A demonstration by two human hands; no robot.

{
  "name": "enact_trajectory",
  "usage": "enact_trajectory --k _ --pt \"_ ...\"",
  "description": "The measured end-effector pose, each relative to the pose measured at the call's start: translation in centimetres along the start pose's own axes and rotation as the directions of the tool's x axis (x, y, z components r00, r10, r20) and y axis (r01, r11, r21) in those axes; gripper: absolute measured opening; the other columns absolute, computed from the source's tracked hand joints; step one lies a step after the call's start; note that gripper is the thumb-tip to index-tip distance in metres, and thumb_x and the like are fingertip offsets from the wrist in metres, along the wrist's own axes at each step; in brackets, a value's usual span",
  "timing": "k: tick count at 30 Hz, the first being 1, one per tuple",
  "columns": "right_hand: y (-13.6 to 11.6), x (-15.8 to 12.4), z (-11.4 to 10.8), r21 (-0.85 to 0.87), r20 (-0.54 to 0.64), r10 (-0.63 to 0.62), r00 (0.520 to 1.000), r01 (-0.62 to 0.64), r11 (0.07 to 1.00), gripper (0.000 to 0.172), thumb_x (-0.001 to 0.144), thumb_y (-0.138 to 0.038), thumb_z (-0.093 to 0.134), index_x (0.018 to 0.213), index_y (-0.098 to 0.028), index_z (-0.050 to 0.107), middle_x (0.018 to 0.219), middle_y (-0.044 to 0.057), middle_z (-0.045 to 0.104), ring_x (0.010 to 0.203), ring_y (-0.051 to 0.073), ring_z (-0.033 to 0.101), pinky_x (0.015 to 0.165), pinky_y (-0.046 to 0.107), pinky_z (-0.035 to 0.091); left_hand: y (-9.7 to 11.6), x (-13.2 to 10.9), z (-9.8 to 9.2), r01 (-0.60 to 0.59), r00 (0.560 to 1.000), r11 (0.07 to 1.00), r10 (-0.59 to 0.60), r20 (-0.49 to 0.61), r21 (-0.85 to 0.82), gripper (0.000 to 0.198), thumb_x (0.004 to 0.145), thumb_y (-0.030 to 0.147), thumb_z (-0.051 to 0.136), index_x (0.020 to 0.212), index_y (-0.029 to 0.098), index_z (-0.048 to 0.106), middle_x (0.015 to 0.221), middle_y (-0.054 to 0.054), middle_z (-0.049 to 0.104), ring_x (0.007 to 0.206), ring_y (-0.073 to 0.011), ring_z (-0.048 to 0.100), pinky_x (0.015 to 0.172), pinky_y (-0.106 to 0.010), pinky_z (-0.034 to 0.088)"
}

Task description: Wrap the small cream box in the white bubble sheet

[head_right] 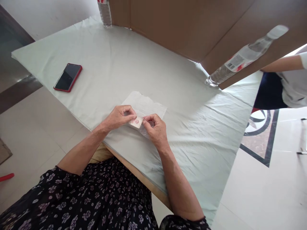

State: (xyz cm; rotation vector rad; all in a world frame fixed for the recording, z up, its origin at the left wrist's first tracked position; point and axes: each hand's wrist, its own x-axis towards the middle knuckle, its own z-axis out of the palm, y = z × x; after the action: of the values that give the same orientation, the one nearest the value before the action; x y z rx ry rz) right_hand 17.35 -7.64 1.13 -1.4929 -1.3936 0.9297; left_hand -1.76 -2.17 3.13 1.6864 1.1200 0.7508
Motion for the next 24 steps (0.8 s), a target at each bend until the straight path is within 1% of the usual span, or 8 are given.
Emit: enact_trajectory --k 3,5,6,8,12,15,19,24 --pt "-0.4 -0.5 -0.7 -0.175 -0.092 -0.127 0.988 0.109 0.979 0.011 0.085 -0.029 0.060 0.094 -0.023 0.064 0.096 0.006 0.074 0.091 0.023 0.068 0.085 0.041 0.052 0.3 -0.1 -0.1 0.021 1.000 1.000 -0.021 0.013 -0.017 0.009 0.076 0.023 0.063 0.070 0.017 0.065 0.069 0.001 0.066 0.067 -0.0121 0.056 0.062 -0.024 0.041" --pt "-1.2 -1.3 -1.0 -0.378 -0.180 -0.316 0.932 0.230 0.897 0.013 0.088 -0.026 0.059 0.100 -0.024 0.065 0.112 0.009 0.072 0.107 0.027 0.064 0.096 0.047 0.046 0.4 -0.1 -0.2 0.023 0.999 1.000 -0.023 0.024 -0.021 0.009 0.076 0.022 0.063 0.069 0.017 0.064 0.068 0.001 0.065 0.066 -0.0117 0.055 0.061 -0.024 0.040" --pt "-1.7 -1.8 -1.0 -0.468 -0.180 -0.413 0.893 0.292 0.834 0.013 0.090 -0.024 0.059 0.102 -0.025 0.065 0.117 0.009 0.071 0.112 0.028 0.062 0.099 0.048 0.043 0.4 0.0 -0.2 0.022 0.999 1.000 -0.022 0.032 -0.020 0.008 0.076 0.022 0.063 0.069 0.017 0.063 0.068 0.001 0.065 0.066 -0.0116 0.054 0.061 -0.024 0.040" --pt "-2.7 -2.5 -0.7 -0.575 -0.057 -0.532 0.845 0.407 0.710 0.015 0.093 -0.019 0.057 0.103 -0.025 0.066 0.117 0.008 0.071 0.112 0.027 0.062 0.100 0.046 0.040 0.3 0.3 -0.2 0.017 0.999 1.000 -0.016 0.051 -0.016 0.008 0.075 0.021 0.062 0.068 0.016 0.062 0.067 0.001 0.064 0.065 -0.0116 0.054 0.061 -0.024 0.040" --pt "-3.1 -2.8 0.8 -0.654 0.244 -0.510 0.825 0.528 0.542 0.020 0.096 -0.019 0.054 0.112 -0.023 0.065 0.116 0.007 0.073 0.106 0.026 0.063 0.093 0.042 0.038 0.3 0.7 -0.4 -0.006 0.997 1.000 0.004 0.076 0.031 0.012 0.076 0.024 0.062 0.067 0.017 0.060 0.066 0.002 0.063 0.066 -0.0125 0.054 0.063 -0.026 0.040" --pt "-2.6 -2.5 1.3 -0.706 0.268 -0.505 0.820 0.524 0.476 0.020 0.097 -0.021 0.054 0.113 -0.019 0.065 0.114 0.008 0.073 0.102 0.025 0.062 0.093 0.041 0.037 0.2 0.0 -1.0 -0.017 0.997 0.998 0.012 0.083 0.068 0.013 0.080 0.030 0.061 0.077 0.017 0.063 0.075 0.001 0.066 0.073 -0.0140 0.057 0.069 -0.027 0.044" --pt "-2.5 -2.4 1.2 -0.732 0.292 -0.507 0.811 0.531 0.427 0.020 0.097 -0.021 0.056 0.116 -0.021 0.063 0.115 0.006 0.072 0.100 0.024 0.060 0.092 0.040 0.035 -0.3 -1.9 -2.4 -0.001 1.000 0.993 0.001 0.004 0.119 0.032 0.080 0.031 0.062 0.110 0.018 0.064 0.102 -0.003 0.069 0.091 -0.0169 0.062 0.081 -0.029 0.048" --pt "-2.9 -2.6 1.7 -0.776 0.314 -0.470 0.825 0.508 0.374 0.028 0.094 -0.020 0.058 0.122 -0.023 0.059 0.114 0.006 0.069 0.101 0.024 0.056 0.091 0.040 0.033 -1.1 -2.5 -2.5 0.125 0.986 0.961 -0.094 -0.135 0.245 0.029 0.085 0.025 0.055 0.111 0.017 0.064 0.079 0.001 0.063 0.070 -0.0137 0.056 0.072 -0.028 0.048"
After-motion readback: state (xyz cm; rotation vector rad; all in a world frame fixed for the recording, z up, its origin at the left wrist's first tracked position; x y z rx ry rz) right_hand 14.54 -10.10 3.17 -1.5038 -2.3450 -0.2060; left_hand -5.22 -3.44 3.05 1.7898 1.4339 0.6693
